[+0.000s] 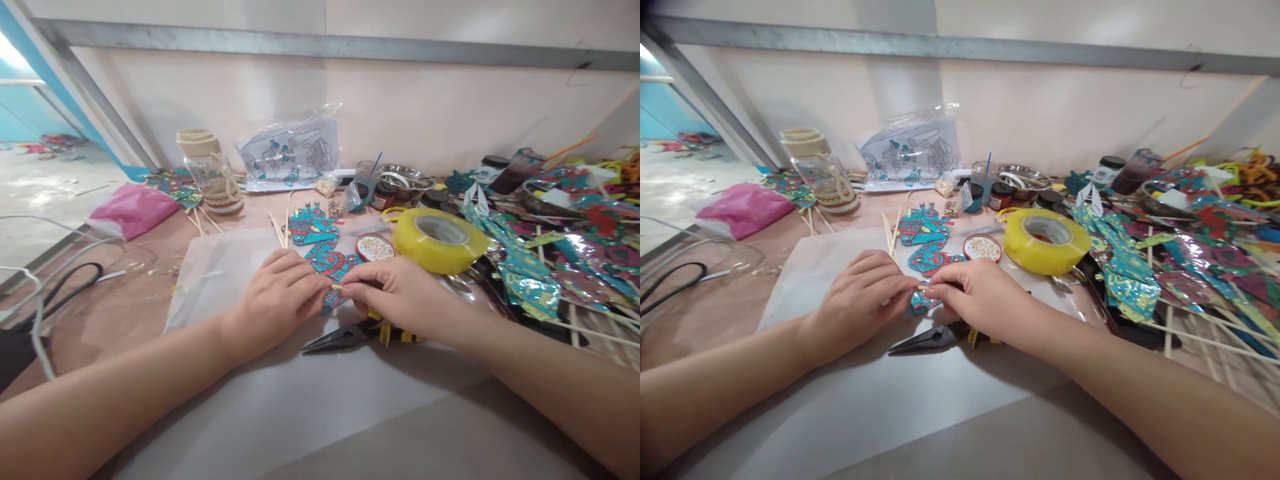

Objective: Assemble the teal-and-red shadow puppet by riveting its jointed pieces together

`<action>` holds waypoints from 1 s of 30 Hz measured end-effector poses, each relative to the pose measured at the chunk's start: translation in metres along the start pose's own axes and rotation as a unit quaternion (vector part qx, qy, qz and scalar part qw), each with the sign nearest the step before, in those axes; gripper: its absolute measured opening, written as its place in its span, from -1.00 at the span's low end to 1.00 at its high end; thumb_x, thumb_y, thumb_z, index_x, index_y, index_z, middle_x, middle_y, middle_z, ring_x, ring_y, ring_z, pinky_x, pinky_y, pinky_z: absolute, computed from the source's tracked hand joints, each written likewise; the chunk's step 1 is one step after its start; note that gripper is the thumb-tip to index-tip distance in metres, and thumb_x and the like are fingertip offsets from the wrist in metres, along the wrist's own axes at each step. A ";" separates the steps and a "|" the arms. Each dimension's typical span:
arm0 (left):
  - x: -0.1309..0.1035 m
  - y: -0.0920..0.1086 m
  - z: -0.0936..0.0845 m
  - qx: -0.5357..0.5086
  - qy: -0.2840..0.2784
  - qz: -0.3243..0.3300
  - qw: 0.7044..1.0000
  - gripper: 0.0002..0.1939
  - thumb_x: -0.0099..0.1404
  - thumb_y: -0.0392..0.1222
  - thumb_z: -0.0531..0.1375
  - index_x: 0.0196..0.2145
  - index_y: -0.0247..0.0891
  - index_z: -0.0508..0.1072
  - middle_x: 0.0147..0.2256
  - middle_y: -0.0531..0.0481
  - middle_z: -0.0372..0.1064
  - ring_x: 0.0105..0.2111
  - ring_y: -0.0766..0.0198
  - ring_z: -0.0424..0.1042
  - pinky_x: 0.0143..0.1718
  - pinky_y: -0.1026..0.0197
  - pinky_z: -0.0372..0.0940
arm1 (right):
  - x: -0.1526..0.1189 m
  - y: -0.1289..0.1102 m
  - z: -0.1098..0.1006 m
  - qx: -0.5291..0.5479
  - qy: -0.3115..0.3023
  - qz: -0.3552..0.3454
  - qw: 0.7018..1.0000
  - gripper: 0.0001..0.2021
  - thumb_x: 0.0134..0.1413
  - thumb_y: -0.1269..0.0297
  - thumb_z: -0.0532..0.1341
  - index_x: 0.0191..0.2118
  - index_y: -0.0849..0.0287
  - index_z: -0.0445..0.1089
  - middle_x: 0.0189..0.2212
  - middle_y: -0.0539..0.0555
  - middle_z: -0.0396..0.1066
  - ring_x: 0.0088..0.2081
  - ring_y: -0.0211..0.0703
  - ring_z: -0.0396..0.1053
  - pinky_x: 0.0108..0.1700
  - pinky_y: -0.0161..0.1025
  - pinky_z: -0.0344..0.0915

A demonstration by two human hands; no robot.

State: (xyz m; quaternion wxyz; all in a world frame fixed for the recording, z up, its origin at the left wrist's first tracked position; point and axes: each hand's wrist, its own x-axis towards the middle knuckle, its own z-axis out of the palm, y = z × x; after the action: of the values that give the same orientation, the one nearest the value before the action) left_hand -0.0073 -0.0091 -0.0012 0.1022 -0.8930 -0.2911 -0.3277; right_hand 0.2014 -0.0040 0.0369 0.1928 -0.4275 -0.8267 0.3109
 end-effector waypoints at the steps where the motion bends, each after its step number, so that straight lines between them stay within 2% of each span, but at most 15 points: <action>1: 0.001 0.000 0.000 -0.019 0.009 -0.021 1.000 -0.85 0.35 -0.28 0.10 -0.34 -0.26 0.45 -0.46 0.03 0.42 -0.39 0.27 0.32 -0.24 0.18 0.24 | 0.000 0.000 -0.001 0.014 0.005 0.006 1.000 -0.79 0.17 0.31 0.17 -0.42 0.16 0.51 -0.66 -0.11 0.37 -0.60 -0.37 0.25 -0.52 -0.40 0.11; 6: 0.002 0.000 -0.002 -0.103 0.003 -0.070 0.992 -0.82 0.36 -0.30 0.06 -0.27 -0.27 0.47 -0.38 -0.01 0.47 -0.33 0.26 0.34 -0.19 0.14 0.24 | 0.001 0.002 0.001 0.029 0.032 -0.013 0.999 -0.83 0.17 0.32 0.18 -0.37 0.17 0.52 -0.61 -0.10 0.41 -0.57 -0.37 0.27 -0.49 -0.41 0.14; 14: 0.001 0.000 -0.002 -0.114 -0.021 -0.069 0.991 -0.79 0.34 -0.27 0.04 -0.37 -0.28 0.46 -0.47 0.00 0.44 -0.41 0.26 0.32 -0.25 0.13 0.23 | 0.000 0.002 0.003 0.007 0.034 -0.036 0.999 -0.81 0.18 0.29 0.18 -0.37 0.17 0.52 -0.56 -0.07 0.45 -0.53 -0.35 0.31 -0.44 -0.39 0.17; 18: 0.002 -0.001 -0.002 -0.126 -0.013 -0.074 0.989 -0.80 0.31 -0.28 0.06 -0.40 -0.26 0.46 -0.48 0.02 0.43 -0.41 0.27 0.33 -0.24 0.14 0.23 | 0.000 0.008 0.007 -0.056 0.054 -0.082 0.994 -0.82 0.21 0.24 0.16 -0.25 0.16 0.50 -0.45 -0.04 0.51 -0.47 -0.32 0.37 -0.41 -0.37 0.19; 20: 0.003 -0.001 -0.003 -0.130 -0.001 -0.091 0.987 -0.78 0.30 -0.29 0.06 -0.42 -0.25 0.47 -0.51 0.04 0.42 -0.41 0.28 0.33 -0.26 0.17 0.25 | -0.002 0.012 0.010 -0.122 0.096 -0.123 0.980 -0.81 0.23 0.23 0.15 -0.19 0.17 0.47 -0.39 0.00 0.53 -0.42 -0.28 0.40 -0.38 -0.34 0.19; 23: 0.004 -0.001 -0.004 -0.127 0.005 -0.104 0.986 -0.76 0.30 -0.29 0.05 -0.45 -0.24 0.47 -0.53 0.04 0.41 -0.42 0.28 0.34 -0.28 0.18 0.25 | -0.005 0.020 0.012 -0.226 0.153 -0.198 0.942 -0.82 0.27 0.29 0.10 -0.25 0.18 0.44 -0.39 0.04 0.53 -0.38 -0.22 0.41 -0.34 -0.30 0.18; 26: 0.004 0.000 -0.004 -0.121 0.000 -0.087 0.989 -0.76 0.31 -0.29 0.04 -0.43 -0.25 0.47 -0.51 0.03 0.42 -0.42 0.27 0.34 -0.27 0.17 0.25 | -0.010 0.025 0.014 -0.280 0.167 -0.236 0.915 -0.82 0.26 0.36 0.08 -0.25 0.16 0.44 -0.38 0.06 0.53 -0.37 -0.20 0.41 -0.33 -0.28 0.17; 30: 0.002 0.001 -0.003 -0.107 -0.015 -0.070 0.992 -0.75 0.34 -0.29 0.02 -0.43 -0.27 0.44 -0.51 0.01 0.41 -0.43 0.26 0.31 -0.26 0.16 0.23 | -0.013 0.028 0.017 -0.291 0.163 -0.240 0.912 -0.84 0.23 0.40 0.10 -0.24 0.17 0.44 -0.36 0.06 0.54 -0.37 -0.20 0.41 -0.34 -0.27 0.15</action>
State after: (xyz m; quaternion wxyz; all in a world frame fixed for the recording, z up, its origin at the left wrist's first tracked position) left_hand -0.0073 -0.0099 0.0028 -0.0216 -0.8812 -0.3174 -0.3497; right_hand 0.2151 -0.0084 0.0047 0.2608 -0.2985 -0.9151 -0.0732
